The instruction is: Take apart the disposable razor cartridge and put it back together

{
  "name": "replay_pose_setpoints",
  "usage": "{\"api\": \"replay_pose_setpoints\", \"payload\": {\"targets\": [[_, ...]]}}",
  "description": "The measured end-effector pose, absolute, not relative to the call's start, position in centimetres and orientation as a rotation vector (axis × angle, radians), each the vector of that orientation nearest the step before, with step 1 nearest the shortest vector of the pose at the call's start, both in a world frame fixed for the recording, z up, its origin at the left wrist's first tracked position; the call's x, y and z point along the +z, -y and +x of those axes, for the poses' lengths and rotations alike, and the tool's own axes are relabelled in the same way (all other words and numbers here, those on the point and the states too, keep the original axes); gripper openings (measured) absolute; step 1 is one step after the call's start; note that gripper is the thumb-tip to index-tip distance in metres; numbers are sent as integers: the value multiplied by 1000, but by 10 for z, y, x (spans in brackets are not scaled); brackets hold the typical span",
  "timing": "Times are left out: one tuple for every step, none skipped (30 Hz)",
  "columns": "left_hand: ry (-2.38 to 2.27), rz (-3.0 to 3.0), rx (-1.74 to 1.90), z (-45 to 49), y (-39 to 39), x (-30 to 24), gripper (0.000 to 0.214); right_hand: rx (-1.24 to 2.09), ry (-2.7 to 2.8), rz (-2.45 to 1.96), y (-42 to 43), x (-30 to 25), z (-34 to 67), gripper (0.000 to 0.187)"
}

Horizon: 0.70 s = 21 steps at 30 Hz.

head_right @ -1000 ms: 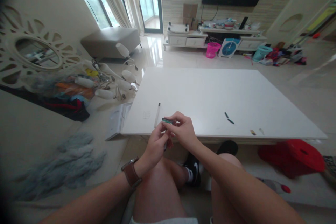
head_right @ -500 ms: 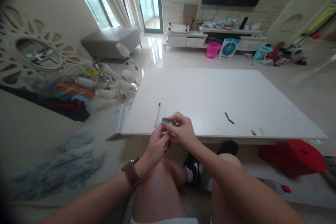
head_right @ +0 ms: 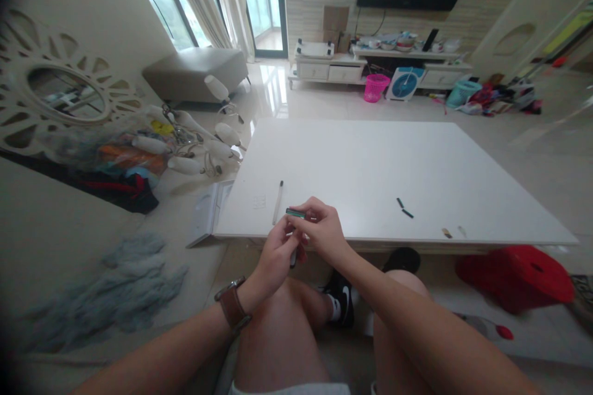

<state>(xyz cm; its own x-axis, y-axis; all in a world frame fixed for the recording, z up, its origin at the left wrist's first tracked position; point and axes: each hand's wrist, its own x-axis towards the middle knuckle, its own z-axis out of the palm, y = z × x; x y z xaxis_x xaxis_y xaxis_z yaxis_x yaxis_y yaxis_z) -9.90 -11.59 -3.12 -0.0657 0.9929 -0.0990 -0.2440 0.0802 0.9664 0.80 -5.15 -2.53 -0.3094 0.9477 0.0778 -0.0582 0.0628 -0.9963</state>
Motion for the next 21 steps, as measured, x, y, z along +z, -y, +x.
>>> {"api": "replay_pose_setpoints", "payload": {"targets": [[-1124, 929, 1304, -99, 116, -31, 25, 1403, 1437, -950, 51, -26, 8, 19], [-1124, 931, 1305, -99, 116, -30, 25, 1404, 1439, -947, 51, -26, 8, 19], [-1125, 932, 1304, -99, 116, -30, 25, 1406, 1440, -944, 51, -26, 9, 18], [-1125, 932, 1303, -99, 116, -30, 25, 1402, 1443, -942, 51, -26, 9, 18], [-1126, 930, 1303, -99, 116, -30, 25, 1394, 1446, -940, 51, -26, 9, 17], [-1125, 928, 1301, -99, 116, -30, 25, 1383, 1450, -939, 51, -25, 9, 16], [-1126, 927, 1300, -99, 116, -31, 25, 1373, 1453, -937, 51, -25, 9, 15], [-1127, 928, 1298, -99, 116, -31, 25, 1367, 1455, -936, 51, -24, 9, 14], [-1128, 929, 1300, -99, 116, -31, 25, 1366, 1455, -935, 51, -23, 9, 14], [-1126, 930, 1301, -99, 117, -31, 25, 1369, 1451, -933, 51, -23, 9, 14], [-1122, 931, 1302, -99, 117, -31, 25, 1374, 1447, -930, 51, -23, 9, 13], [-1118, 931, 1303, -99, 117, -30, 25, 1375, 1442, -928, 51, -22, 9, 13], [-1114, 929, 1305, -99, 117, -30, 25, 1373, 1439, -926, 51, -23, 9, 13], [-1111, 927, 1304, -99, 117, -31, 25, 1370, 1438, -925, 51, -23, 9, 14], [-1111, 925, 1303, -99, 118, -31, 25, 1368, 1439, -928, 51, -24, 9, 14], [-1112, 924, 1300, -99, 118, -31, 25, 1368, 1441, -932, 51, -25, 9, 15], [-1113, 922, 1297, -99, 118, -32, 26, 1372, 1442, -939, 51, -26, 9, 16], [-1111, 918, 1292, -98, 118, -32, 26, 1380, 1444, -947, 51, -26, 9, 17], [-1111, 913, 1291, -98, 118, -33, 26, 1389, 1447, -953, 51, -27, 9, 19], [-1108, 909, 1293, -98, 118, -34, 26, 1396, 1451, -956, 51, -27, 9, 20], [-1103, 905, 1297, -98, 118, -34, 27, 1401, 1454, -958, 51, -28, 9, 22]]}}
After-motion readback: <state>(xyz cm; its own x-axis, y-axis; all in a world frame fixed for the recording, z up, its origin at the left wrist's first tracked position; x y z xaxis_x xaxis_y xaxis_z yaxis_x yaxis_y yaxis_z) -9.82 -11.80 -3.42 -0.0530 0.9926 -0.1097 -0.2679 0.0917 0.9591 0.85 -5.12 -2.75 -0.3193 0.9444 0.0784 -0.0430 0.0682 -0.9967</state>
